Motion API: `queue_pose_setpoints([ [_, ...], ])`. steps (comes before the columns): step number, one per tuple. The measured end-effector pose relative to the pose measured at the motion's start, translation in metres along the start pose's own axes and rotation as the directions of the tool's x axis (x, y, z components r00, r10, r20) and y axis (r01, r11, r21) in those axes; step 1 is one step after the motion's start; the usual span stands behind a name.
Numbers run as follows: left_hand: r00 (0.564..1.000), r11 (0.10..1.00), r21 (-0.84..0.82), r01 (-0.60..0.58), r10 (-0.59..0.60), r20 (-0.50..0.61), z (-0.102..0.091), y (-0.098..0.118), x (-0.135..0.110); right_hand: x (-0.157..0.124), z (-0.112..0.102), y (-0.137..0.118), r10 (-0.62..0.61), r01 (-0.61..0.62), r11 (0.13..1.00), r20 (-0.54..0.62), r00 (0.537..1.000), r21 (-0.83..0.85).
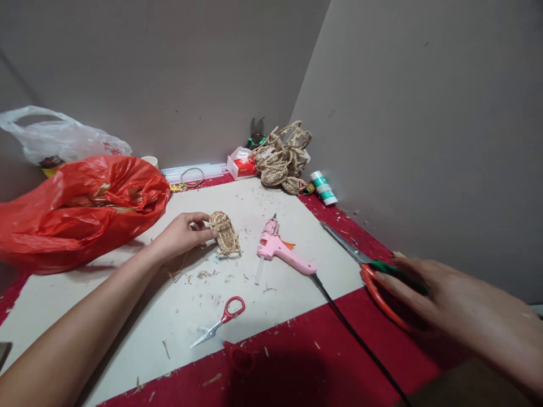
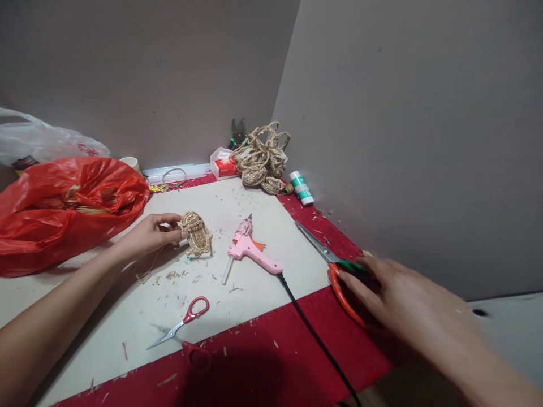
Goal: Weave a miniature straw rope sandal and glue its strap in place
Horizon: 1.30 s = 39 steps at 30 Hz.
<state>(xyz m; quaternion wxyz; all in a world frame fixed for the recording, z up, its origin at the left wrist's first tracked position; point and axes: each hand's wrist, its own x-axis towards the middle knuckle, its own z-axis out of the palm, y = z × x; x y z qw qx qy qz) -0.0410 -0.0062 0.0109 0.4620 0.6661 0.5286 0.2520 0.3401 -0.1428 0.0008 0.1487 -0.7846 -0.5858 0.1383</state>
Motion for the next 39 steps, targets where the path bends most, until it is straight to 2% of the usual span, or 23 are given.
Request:
queue_pose_setpoints([
  [1, 0.999, 0.999, 0.041, -0.034, 0.035, -0.014, 0.001, 0.000, 0.000, -0.002, -0.004, -0.013, -0.022, 0.020, 0.998, -0.040, 0.999, -0.059],
  [2, 0.997, 0.995, 0.072, -0.068, 0.070, -0.023, 0.001, 0.000, 0.000, -0.004, -0.006, -0.029, -0.064, 0.062, 0.997, -0.063, 0.996, -0.037],
  [5, 0.989, 0.986, 0.071, -0.149, 0.150, -0.010, 0.004, 0.000, 0.000, -0.001, -0.004, -0.081, -0.246, 0.251, 0.943, -0.052, 0.968, 0.218],
  [7, 0.984, 0.984, 0.025, -0.179, 0.179, 0.003, 0.007, 0.001, -0.001, 0.010, 0.007, -0.112, -0.362, 0.330, 0.876, 0.027, 0.932, 0.352],
  [9, 0.978, 0.978, 0.008, -0.209, 0.209, 0.000, 0.011, 0.002, -0.003, 0.027, 0.023, -0.136, -0.411, 0.305, 0.821, 0.127, 0.903, 0.483],
  [11, 0.970, 0.970, 0.005, -0.244, 0.244, 0.002, 0.013, 0.003, -0.004, 0.046, 0.040, -0.155, -0.438, 0.186, 0.752, 0.269, 0.858, 0.632],
  [12, 0.965, 0.965, 0.000, -0.261, 0.261, 0.012, 0.014, 0.003, -0.005, 0.055, 0.047, -0.163, -0.455, 0.164, 0.737, 0.302, 0.838, 0.656],
  [15, 0.953, 0.954, -0.036, -0.298, 0.299, 0.051, 0.016, 0.004, -0.006, 0.073, 0.062, -0.179, -0.531, 0.148, 0.690, 0.356, 0.769, 0.709],
  [18, 0.952, 0.951, -0.131, -0.279, 0.292, 0.090, 0.016, 0.004, -0.006, 0.080, 0.065, -0.185, -0.567, 0.120, 0.642, 0.364, 0.739, 0.757],
  [20, 0.960, 0.938, -0.253, -0.235, 0.265, 0.089, 0.012, 0.004, -0.005, 0.083, 0.062, -0.183, -0.571, 0.099, 0.615, 0.355, 0.741, 0.782],
  [21, 0.966, 0.923, -0.311, -0.225, 0.253, 0.052, 0.009, 0.004, -0.004, 0.083, 0.059, -0.182, -0.572, 0.089, 0.599, 0.347, 0.743, 0.795],
  [24, 0.967, 0.884, -0.401, -0.240, 0.182, -0.177, 0.002, 0.007, -0.002, 0.081, 0.048, -0.177, -0.543, 0.026, 0.530, 0.315, 0.778, 0.848],
  [26, 0.965, 0.877, -0.429, -0.216, 0.126, -0.229, 0.003, 0.011, -0.004, 0.075, 0.043, -0.175, -0.506, -0.028, 0.463, 0.290, 0.812, 0.886],
  [28, 0.988, 0.869, -0.476, -0.138, 0.089, -0.124, 0.012, 0.016, -0.008, 0.065, 0.041, -0.175, -0.491, -0.080, 0.390, 0.281, 0.824, 0.917],
  [31, 0.990, 0.844, -0.528, -0.096, 0.135, 0.035, 0.029, 0.023, -0.018, 0.051, 0.042, -0.177, -0.506, -0.115, 0.321, 0.273, 0.818, 0.940],
  [33, 0.988, 0.823, -0.559, -0.103, 0.149, 0.038, 0.038, 0.025, -0.022, 0.043, 0.043, -0.176, -0.505, -0.106, 0.323, 0.266, 0.821, 0.940],
  [35, 0.991, 0.798, -0.591, -0.118, 0.137, -0.013, 0.041, 0.025, -0.024, 0.037, 0.043, -0.172, -0.482, -0.108, 0.309, 0.253, 0.839, 0.945],
  [39, 0.993, 0.757, -0.643, -0.118, 0.107, -0.057, 0.043, 0.027, -0.025, 0.024, 0.045, -0.163, -0.364, -0.043, 0.276, 0.145, 0.920, 0.960],
])
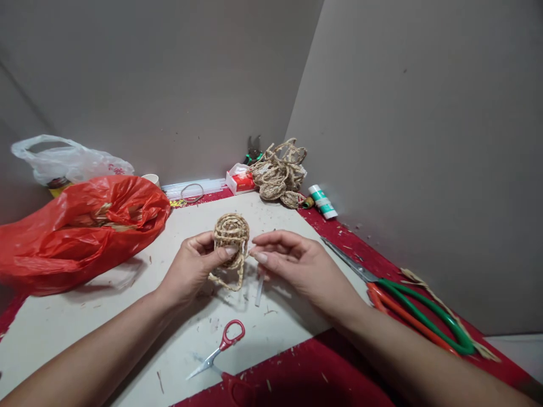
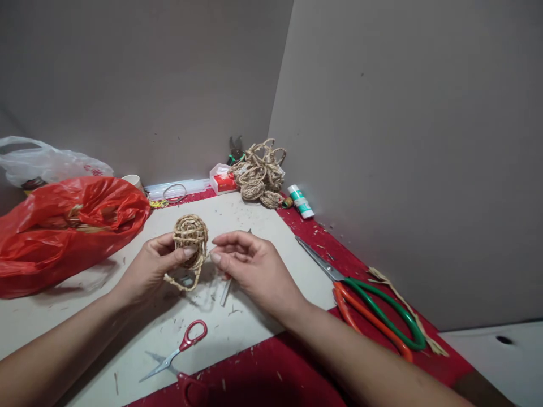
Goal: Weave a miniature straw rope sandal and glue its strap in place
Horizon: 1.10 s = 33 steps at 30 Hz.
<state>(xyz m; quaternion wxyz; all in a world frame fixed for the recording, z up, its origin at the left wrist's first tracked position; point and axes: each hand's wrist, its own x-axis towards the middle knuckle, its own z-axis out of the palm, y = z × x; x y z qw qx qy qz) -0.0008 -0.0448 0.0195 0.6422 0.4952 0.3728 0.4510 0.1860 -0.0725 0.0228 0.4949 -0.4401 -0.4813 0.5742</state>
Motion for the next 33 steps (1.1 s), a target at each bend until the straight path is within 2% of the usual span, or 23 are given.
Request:
queue_pose_setpoints([
  [3, 0.998, 0.999, -0.027, 0.044, -0.043, 0.037, 0.005, 0.000, -0.002, -0.008, 0.000, 0.004, -0.057, 0.054, 0.998, -0.062, 0.996, -0.037],
  [7, 0.992, 0.993, -0.060, 0.100, -0.094, 0.088, 0.011, -0.002, -0.007, -0.011, 0.000, 0.006, -0.124, 0.115, 0.987, -0.079, 0.989, -0.114],
  [12, 0.982, 0.981, -0.107, 0.163, -0.150, 0.117, 0.015, -0.007, -0.010, -0.012, -0.004, 0.006, -0.106, 0.100, 0.990, -0.056, 0.993, -0.102],
  [21, 0.981, 0.971, -0.145, 0.188, -0.178, 0.077, 0.020, -0.021, -0.009, -0.007, -0.004, 0.023, -0.105, 0.100, 0.991, -0.047, 0.993, -0.094],
  [26, 0.976, 0.965, -0.154, 0.211, -0.201, 0.079, 0.024, -0.020, -0.011, -0.006, -0.006, 0.017, -0.128, 0.124, 0.980, -0.012, 0.992, -0.153],
  [29, 0.979, 0.960, -0.195, 0.200, -0.190, 0.071, 0.025, -0.018, -0.011, -0.010, -0.007, 0.013, -0.177, 0.175, 0.961, 0.009, 0.984, -0.214],
  [33, 0.987, 0.961, -0.224, 0.162, -0.161, 0.023, 0.024, -0.019, -0.012, -0.013, -0.005, 0.021, -0.293, 0.273, 0.907, -0.017, 0.956, -0.321],
])
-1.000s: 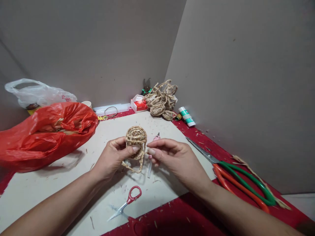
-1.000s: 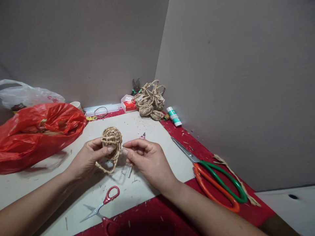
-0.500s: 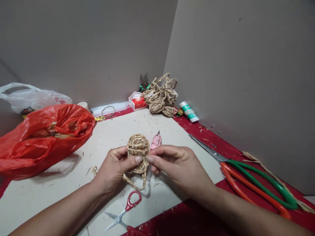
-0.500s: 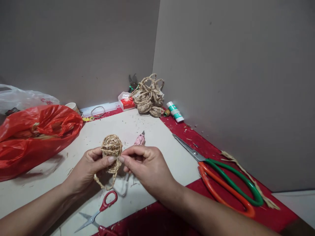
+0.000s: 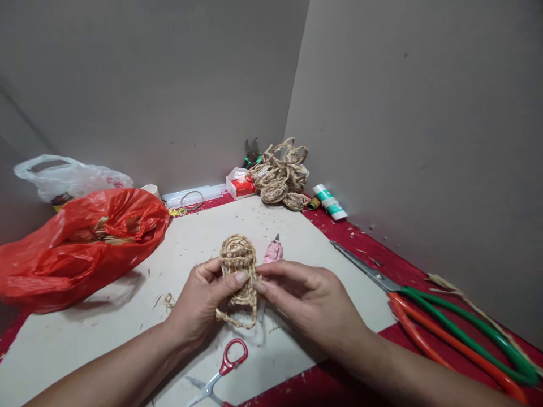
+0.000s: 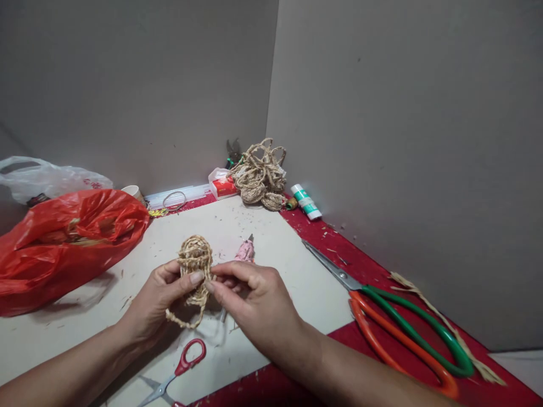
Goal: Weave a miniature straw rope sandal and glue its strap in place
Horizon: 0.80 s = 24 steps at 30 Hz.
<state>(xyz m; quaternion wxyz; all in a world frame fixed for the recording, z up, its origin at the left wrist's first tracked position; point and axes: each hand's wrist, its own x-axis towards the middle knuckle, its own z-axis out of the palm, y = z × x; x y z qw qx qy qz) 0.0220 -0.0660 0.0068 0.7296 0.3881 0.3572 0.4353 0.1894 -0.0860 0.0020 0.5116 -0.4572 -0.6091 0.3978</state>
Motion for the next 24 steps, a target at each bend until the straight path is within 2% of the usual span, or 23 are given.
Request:
queue_pose_setpoints([
  [5, 0.999, 0.999, 0.019, 0.030, -0.030, 0.037, -0.0026, -0.0030, -0.0006, 0.0009, 0.0030, 0.0046, -0.032, 0.032, 0.999, 0.001, 1.000, -0.025],
  [9, 1.000, 0.998, 0.055, 0.024, -0.024, -0.003, -0.0028, -0.0026, -0.0008, 0.0019, 0.0007, -0.0004, -0.061, 0.063, 0.998, 0.053, 0.997, -0.032],
  [14, 0.998, 0.997, 0.074, 0.026, -0.022, -0.053, -0.0020, -0.0002, -0.0016, 0.0009, -0.0004, -0.0010, 0.135, -0.141, 0.982, 0.057, 0.989, 0.128],
  [16, 0.997, 0.997, 0.072, 0.008, -0.002, -0.080, -0.0022, 0.0004, -0.0016, 0.0004, -0.0003, 0.0006, 0.144, -0.147, 0.982, 0.037, 0.989, 0.120],
  [20, 0.995, 0.996, 0.084, -0.008, 0.016, -0.095, -0.0026, 0.0000, -0.0014, -0.0007, -0.0003, 0.0039, -0.010, 0.010, 0.999, 0.015, 1.000, -0.034],
  [24, 0.997, 0.995, 0.094, -0.026, 0.032, -0.069, -0.0030, -0.0032, -0.0013, -0.0013, -0.0013, 0.0048, -0.238, 0.238, 0.947, 0.024, 0.971, -0.215],
])
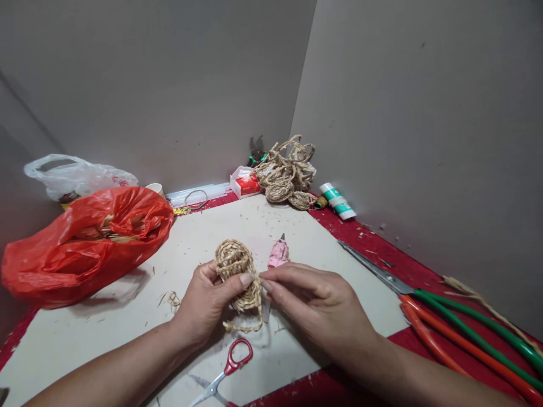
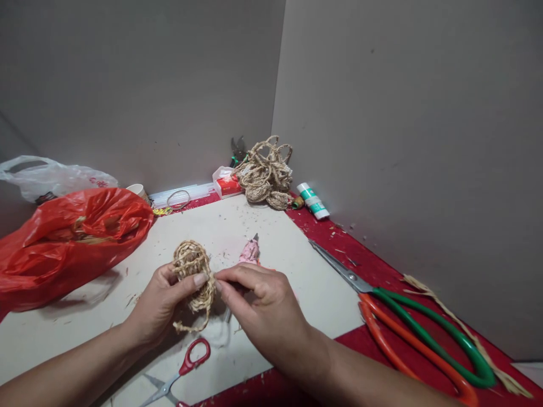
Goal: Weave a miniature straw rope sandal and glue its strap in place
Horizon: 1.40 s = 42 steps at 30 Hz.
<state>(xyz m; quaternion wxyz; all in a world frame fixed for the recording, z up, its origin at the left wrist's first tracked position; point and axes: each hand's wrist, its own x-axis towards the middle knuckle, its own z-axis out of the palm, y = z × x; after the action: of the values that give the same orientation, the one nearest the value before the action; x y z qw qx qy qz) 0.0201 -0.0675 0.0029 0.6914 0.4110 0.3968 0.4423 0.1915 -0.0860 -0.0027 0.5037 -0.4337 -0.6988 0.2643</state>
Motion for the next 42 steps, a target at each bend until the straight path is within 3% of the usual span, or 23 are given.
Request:
queue_pose_setpoints([
  [5, 1.000, 1.000, -0.004, 0.017, -0.017, 0.001, -0.001, -0.005, 0.000, 0.000, 0.000, -0.002, -0.185, 0.190, 0.977, 0.057, 0.981, -0.098],
  [12, 0.997, 1.000, -0.016, 0.007, -0.008, -0.072, -0.001, -0.003, 0.001, -0.008, 0.002, -0.002, -0.280, 0.312, 0.921, 0.157, 0.947, -0.236],
  [16, 0.995, 0.998, -0.058, -0.008, 0.003, -0.097, 0.003, -0.005, 0.000, -0.015, 0.008, 0.003, -0.224, 0.287, 0.893, 0.211, 0.952, -0.346],
  [23, 0.993, 0.999, -0.030, -0.035, 0.032, -0.114, 0.011, -0.012, -0.005, -0.015, 0.018, 0.007, -0.227, 0.268, 0.869, 0.148, 0.963, -0.415],
  [29, 0.998, 0.993, -0.114, -0.035, 0.030, -0.047, 0.013, -0.017, -0.008, -0.016, 0.021, 0.008, -0.136, 0.180, 0.869, 0.127, 0.983, -0.462],
  [36, 0.986, 0.993, -0.089, -0.084, 0.096, 0.137, 0.009, -0.007, -0.009, -0.006, 0.011, -0.001, 0.005, 0.009, 0.960, 0.051, 0.999, -0.279],
  [39, 0.970, 0.990, -0.110, -0.092, 0.114, 0.214, 0.006, 0.001, -0.005, -0.004, 0.004, -0.006, -0.005, 0.007, 0.987, 0.018, 1.000, -0.161],
  [42, 0.955, 0.995, -0.097, -0.030, 0.058, 0.292, 0.001, 0.006, -0.002, -0.005, 0.002, -0.007, -0.033, 0.034, 0.998, 0.021, 0.999, -0.061],
])
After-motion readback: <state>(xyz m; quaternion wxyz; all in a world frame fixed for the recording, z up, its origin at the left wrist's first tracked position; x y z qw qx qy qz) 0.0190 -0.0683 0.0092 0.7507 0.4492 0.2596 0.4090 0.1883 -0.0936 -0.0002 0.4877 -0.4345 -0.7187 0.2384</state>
